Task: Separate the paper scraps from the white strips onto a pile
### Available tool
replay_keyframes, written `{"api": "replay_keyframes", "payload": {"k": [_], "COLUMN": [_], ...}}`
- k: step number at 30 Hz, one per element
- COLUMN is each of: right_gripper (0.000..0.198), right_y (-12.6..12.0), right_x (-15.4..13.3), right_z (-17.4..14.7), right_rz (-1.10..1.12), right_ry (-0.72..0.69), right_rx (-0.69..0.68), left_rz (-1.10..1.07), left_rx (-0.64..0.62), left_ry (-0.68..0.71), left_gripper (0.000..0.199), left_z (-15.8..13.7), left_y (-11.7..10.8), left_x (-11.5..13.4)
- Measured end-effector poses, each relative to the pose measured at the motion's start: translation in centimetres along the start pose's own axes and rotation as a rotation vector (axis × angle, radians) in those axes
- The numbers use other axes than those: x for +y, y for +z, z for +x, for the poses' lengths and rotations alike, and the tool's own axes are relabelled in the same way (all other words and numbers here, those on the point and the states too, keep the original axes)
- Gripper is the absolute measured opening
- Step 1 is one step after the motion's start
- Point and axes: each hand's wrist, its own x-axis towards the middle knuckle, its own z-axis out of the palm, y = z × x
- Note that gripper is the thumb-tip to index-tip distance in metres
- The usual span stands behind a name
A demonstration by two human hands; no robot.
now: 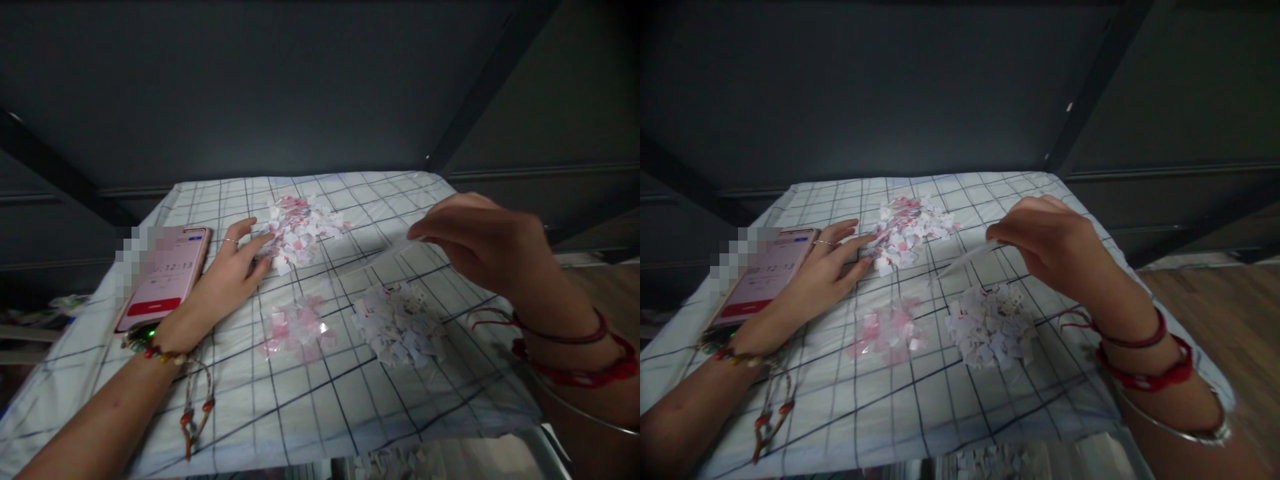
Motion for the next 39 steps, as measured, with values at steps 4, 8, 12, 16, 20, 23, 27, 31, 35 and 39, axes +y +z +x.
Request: {"api": "replay_keyframes", "payload": {"k": [4, 8, 12, 16, 20, 23, 27, 31, 35, 39], "right_gripper": [0.02, 0.019, 0.018, 0.019, 0.022, 0.021, 0.024, 0.022, 0.023, 0.024], "right_y": [0.5, 0.6, -0.2, -0.5, -0.9, -1.2, -1.5, -1.9, -2.1, -2.3], "right_x": [0.0, 0.2, 0.7, 0.7, 0.7, 0.7, 0.4, 0.2, 0.0, 0.0], "right_z": [0.1, 0.1, -0.2, -0.2, -0.4, -0.5, -0.3, -0.2, -0.3, -0.5], "right_rz": [0.003, 0.078, 0.135, 0.146, 0.222, 0.243, 0.244, 0.285, 0.293, 0.304], "right_ry": [0.029, -0.034, 0.046, 0.021, 0.035, 0.085, 0.013, 0.063, 0.028, 0.0], "right_rx": [0.076, 0.008, -0.007, 0.008, -0.073, -0.027, -0.049, -0.092, -0.061, -0.092], "left_rz": [-0.007, 0.007, 0.002, 0.001, 0.007, 0.001, -0.007, 0.006, 0.008, 0.0], "left_rx": [-0.024, -0.012, -0.003, -0.012, -0.003, -0.004, 0.001, -0.004, 0.001, 0.008], "left_ry": [0.0, 0.001, 0.004, -0.009, -0.014, -0.009, -0.005, 0.0, -0.001, -0.006], "left_gripper": [0.04, 0.041, 0.04, 0.04, 0.04, 0.039, 0.039, 0.041, 0.039, 0.039], "left_z": [0.0, 0.0, 0.0, 0.0, 0.0, 0.0, 0.0, 0.0, 0.0, -0.1], "left_y": [0.0, -0.1, -0.1, -0.1, -0.1, -0.1, 0.0, 0.0, 0.0, 0.1], "left_x": [0.0, 0.0, 0.1, 0.1, 0.1, 0.1, 0.0, 0.0, 0.0, -0.1]}}
